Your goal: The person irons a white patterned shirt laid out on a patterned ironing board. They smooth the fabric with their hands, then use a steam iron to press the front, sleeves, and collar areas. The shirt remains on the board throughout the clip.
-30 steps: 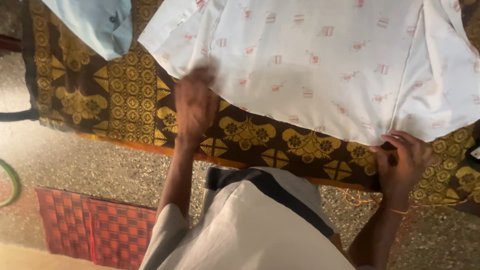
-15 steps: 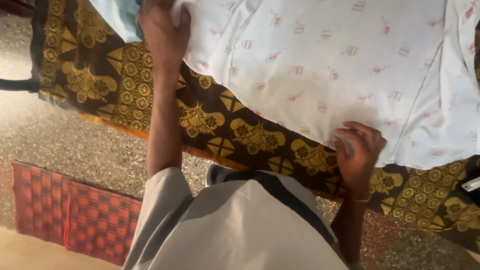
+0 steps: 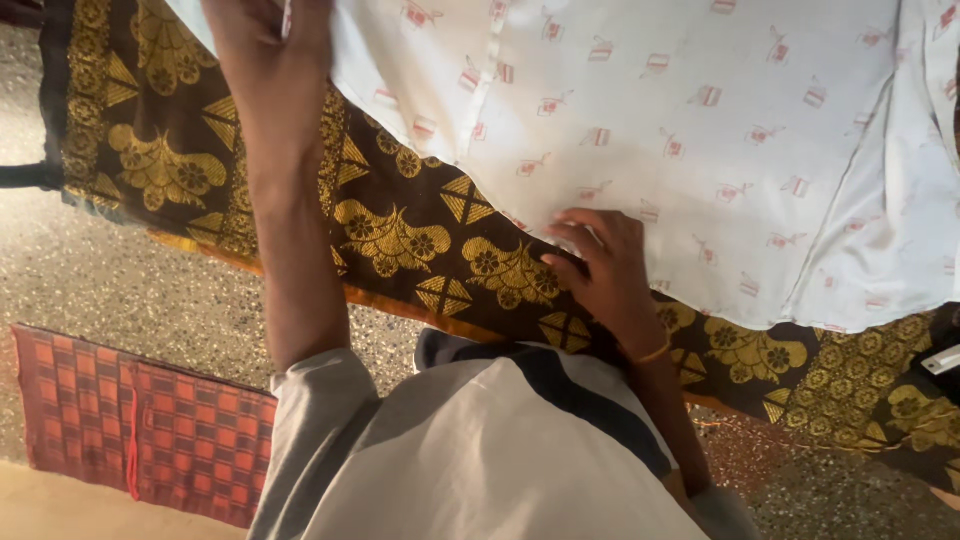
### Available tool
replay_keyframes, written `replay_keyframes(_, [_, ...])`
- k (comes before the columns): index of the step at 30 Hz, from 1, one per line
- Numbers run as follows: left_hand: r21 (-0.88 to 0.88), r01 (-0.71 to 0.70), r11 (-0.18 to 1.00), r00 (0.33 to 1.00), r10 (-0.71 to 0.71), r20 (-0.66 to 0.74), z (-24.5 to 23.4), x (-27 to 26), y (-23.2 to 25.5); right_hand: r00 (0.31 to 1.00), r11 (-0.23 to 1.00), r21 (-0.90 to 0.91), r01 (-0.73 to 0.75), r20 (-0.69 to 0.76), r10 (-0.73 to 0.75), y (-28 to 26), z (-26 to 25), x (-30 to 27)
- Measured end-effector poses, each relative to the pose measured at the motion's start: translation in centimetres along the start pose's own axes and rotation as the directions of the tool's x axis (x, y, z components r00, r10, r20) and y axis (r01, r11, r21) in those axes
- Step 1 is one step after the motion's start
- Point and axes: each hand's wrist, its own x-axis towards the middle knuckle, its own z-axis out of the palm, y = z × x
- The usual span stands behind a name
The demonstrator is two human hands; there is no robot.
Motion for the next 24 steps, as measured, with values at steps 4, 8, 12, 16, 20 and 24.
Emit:
replay_keyframes(4, [-0.018, 0.064, 0.998, 0.973, -0.058, 0.222, 0.0, 0.5, 1.8, 1.0, 1.0, 0.015, 0.001, 0.013, -0.001, -0.4, 0.6, 1.3])
replay_keyframes(8, [-0.037, -0.184, 0.982, 0.863, 0.18, 0.472, 0.6, -0.1, 2.0, 0.999, 0.999, 0.024, -0.039, 0.036, 0.038, -0.3, 1.0, 1.8])
replay_keyframes(12, [0.011, -0.02, 1.0, 0.829, 0.011, 0.559, 2.8, -1.7, 1.6, 0.988, 0.958, 0.242, -0.152, 0.026, 0.15, -0.4, 0.9, 2.5])
replay_keyframes(16, [-0.144, -0.201, 0.969, 0.725, 0.246, 0.643, 6.1, -3.1, 2.4, 0.939, 0.496, 0.819, -0.288, 0.139, 0.315, -0.1, 1.7, 6.2])
replay_keyframes(20, [-0.039, -0.307, 0.951, 0.587, 0.222, 0.778, 8.2, -2.7, 3.5, 0.938, -0.163, 0.973, -0.167, 0.207, 0.279, 0.4, 1.9, 10.2])
replay_keyframes(24, [-0.249, 0.094, 0.964, 0.765, 0.09, 0.638, 10.3, 1.0, 0.7, 0.891, 0.032, 0.984, -0.174, 0.143, 0.431, 0.6, 2.2, 11.2])
